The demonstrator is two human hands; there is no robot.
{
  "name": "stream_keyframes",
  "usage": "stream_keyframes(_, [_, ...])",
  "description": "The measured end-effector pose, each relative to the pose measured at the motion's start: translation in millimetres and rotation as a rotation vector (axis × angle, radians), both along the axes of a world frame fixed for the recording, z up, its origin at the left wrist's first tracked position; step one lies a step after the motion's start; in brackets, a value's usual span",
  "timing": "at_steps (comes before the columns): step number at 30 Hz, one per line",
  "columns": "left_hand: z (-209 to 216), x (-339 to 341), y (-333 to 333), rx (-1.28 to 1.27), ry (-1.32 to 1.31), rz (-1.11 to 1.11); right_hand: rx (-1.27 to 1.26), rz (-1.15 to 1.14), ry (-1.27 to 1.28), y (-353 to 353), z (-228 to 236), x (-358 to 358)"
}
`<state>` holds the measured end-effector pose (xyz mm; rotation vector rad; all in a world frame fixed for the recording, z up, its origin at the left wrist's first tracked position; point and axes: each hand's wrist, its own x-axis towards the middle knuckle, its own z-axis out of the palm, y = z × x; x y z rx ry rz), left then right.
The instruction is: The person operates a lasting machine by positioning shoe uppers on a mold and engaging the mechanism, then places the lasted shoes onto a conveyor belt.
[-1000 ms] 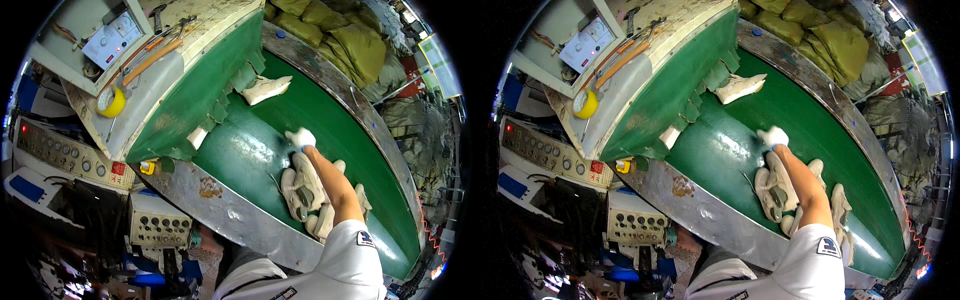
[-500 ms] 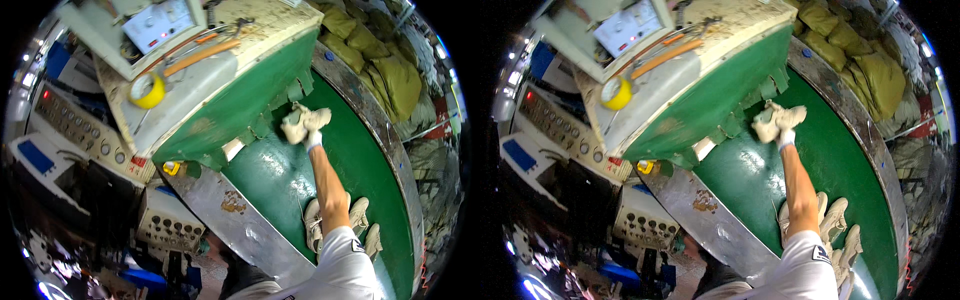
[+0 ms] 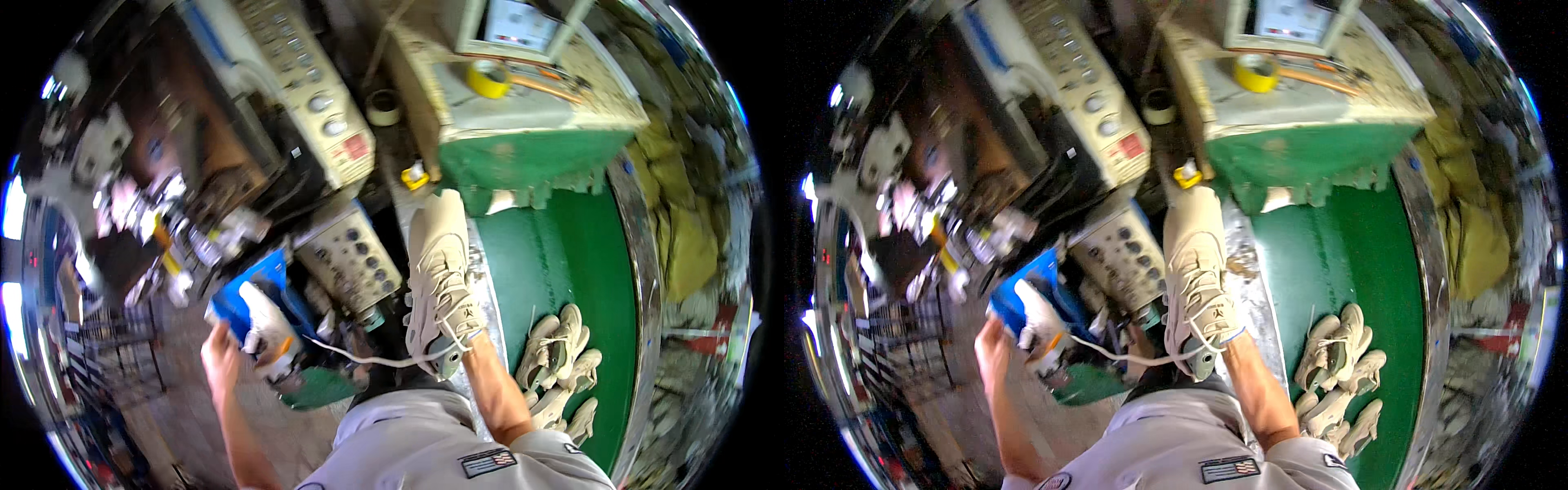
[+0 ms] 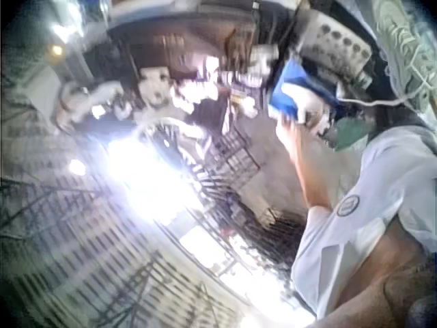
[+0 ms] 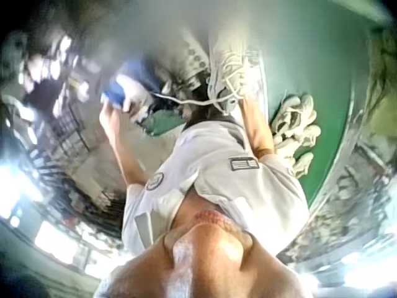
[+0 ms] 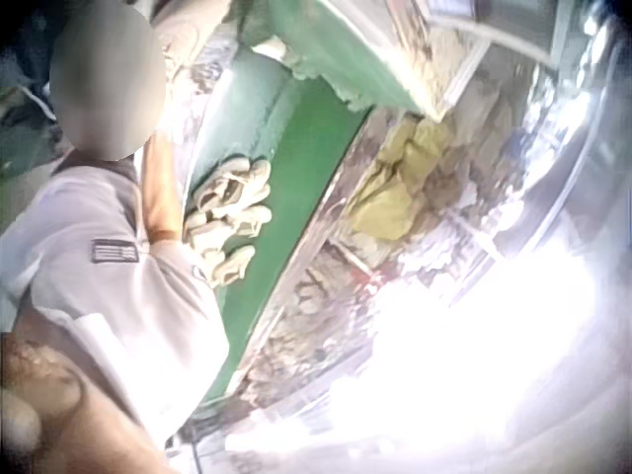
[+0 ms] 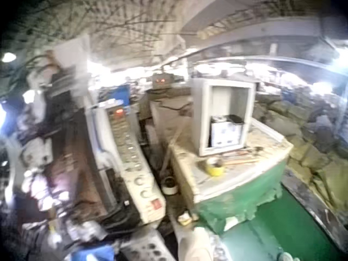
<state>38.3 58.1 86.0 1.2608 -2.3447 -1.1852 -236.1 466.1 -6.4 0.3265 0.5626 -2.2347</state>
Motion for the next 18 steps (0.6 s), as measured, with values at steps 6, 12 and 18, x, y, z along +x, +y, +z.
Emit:
stream_keyframes(6, [21.5,-110.8,24.3,0.796,0.497,-0.199,0.081,0.376,0.165,-127.3,64.7,45.8])
stream_keyframes(12, [1.9,-74.4,-35.0,0.784,0.545,0.083,0.222,0.409,0.353,-226.9,96.4,77.6])
stream_keyframes(18, [-1.4,-52.3,-68.2,0.548,0.622,0.342,0.207,0.425,0.434,-299.0,83.0,96.8])
